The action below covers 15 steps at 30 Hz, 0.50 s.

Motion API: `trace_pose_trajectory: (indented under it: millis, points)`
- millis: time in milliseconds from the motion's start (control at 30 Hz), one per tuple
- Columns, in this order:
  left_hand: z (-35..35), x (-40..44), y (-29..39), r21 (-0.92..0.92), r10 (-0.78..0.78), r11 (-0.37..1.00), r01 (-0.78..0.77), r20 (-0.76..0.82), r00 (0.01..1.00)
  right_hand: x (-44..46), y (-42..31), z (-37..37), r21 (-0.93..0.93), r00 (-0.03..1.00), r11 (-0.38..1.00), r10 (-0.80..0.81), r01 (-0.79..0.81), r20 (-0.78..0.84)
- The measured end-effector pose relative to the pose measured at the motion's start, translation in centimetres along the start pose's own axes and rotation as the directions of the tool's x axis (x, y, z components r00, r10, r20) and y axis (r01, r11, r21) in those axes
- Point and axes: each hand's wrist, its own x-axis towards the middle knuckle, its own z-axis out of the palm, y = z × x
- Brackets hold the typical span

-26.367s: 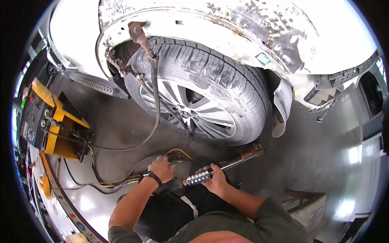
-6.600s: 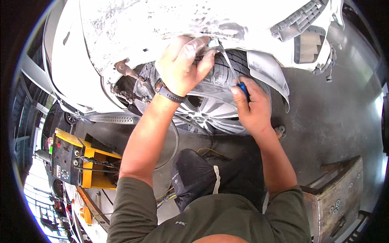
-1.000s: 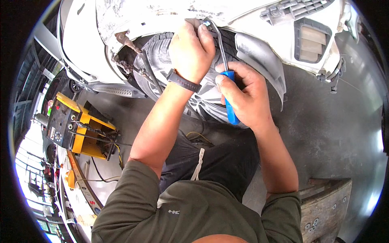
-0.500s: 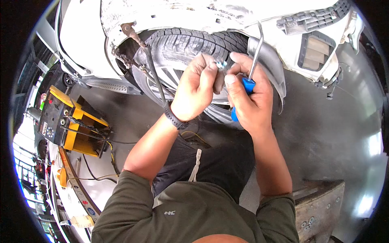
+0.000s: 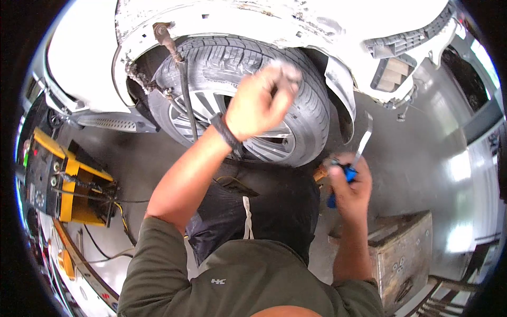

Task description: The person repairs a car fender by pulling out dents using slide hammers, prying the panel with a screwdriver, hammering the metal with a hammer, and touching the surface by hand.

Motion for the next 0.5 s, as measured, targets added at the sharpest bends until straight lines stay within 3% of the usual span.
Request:
trace_pose_trajectory:
  millis: [67,167,200,233,267,300,333,367,400,433,467,500]
  points:
    - [-1.3,2.2,0.8,0.091,-0.119,0.989,0.118,0.007,0.993,-3.0,-0.6,-2.5,-0.068,0.964,0.992,0.083,-0.103,-0.251]
    - [-0.2,3.3,-3.1,0.27,0.075,0.96,-0.074,0.008,0.997,-7.1,-2.0,-7.3,-0.234,0.859,0.939,0.106,-0.252,-0.501]
    - [0.3,3.4,-4.9,0.272,0.205,0.944,-0.188,-0.035,0.978,-8.3,-3.1,-8.3,-0.279,0.8,0.903,0.106,-0.326,-0.59]
    - [0.7,2.9,-6.3,0.287,0.178,0.944,-0.161,-0.035,0.983,-9.8,-3.4,-10.5,-0.372,0.792,0.853,0.077,-0.367,-0.606]
    - [1.2,2.4,-7.3,0.287,0.151,0.948,-0.137,-0.029,0.988,-11.9,-3.8,-12.9,-0.456,0.776,0.783,0.052,-0.423,-0.629]
    - [1.6,2.3,-7.6,0.374,0.262,0.897,-0.235,-0.023,0.965,-14.2,-4.6,-14.7,-0.625,0.754,0.595,-0.047,-0.505,-0.655]
    - [1.5,2.0,-7.8,0.427,0.371,0.842,-0.33,-0.012,0.929,-16.2,-6.4,-14.0,-0.668,0.706,0.476,-0.131,-0.571,-0.696]
    - [1.0,1.5,-8.9,0.501,0.325,0.819,-0.278,-0.005,0.946,-16.7,-9.0,-13.7,-0.564,0.611,0.417,-0.027,-0.713,-0.791]
    - [0.6,2.2,-7.8,0.391,0.241,0.89,-0.235,0.033,0.97,-18.5,-8.8,-15.6,-0.633,0.626,0.292,-0.128,-0.717,-0.769]
    - [0.9,2.4,-7.9,0.378,0.211,0.906,-0.19,-0.013,0.977,-19.7,-9.3,-16.6,-0.52,0.518,0.215,-0.067,-0.827,-0.852]
    - [-0.4,2.2,-10.0,0.338,0.212,0.919,-0.203,0.012,0.977,-19.9,-8.9,-18.0,-0.577,0.568,0.123,-0.1,-0.808,-0.817]
    - [-1.8,2.5,-11.1,0.347,0.207,0.914,-0.211,0.05,0.977,-20.0,-8.7,-19.5,-0.535,0.534,0.128,-0.047,-0.835,-0.844]
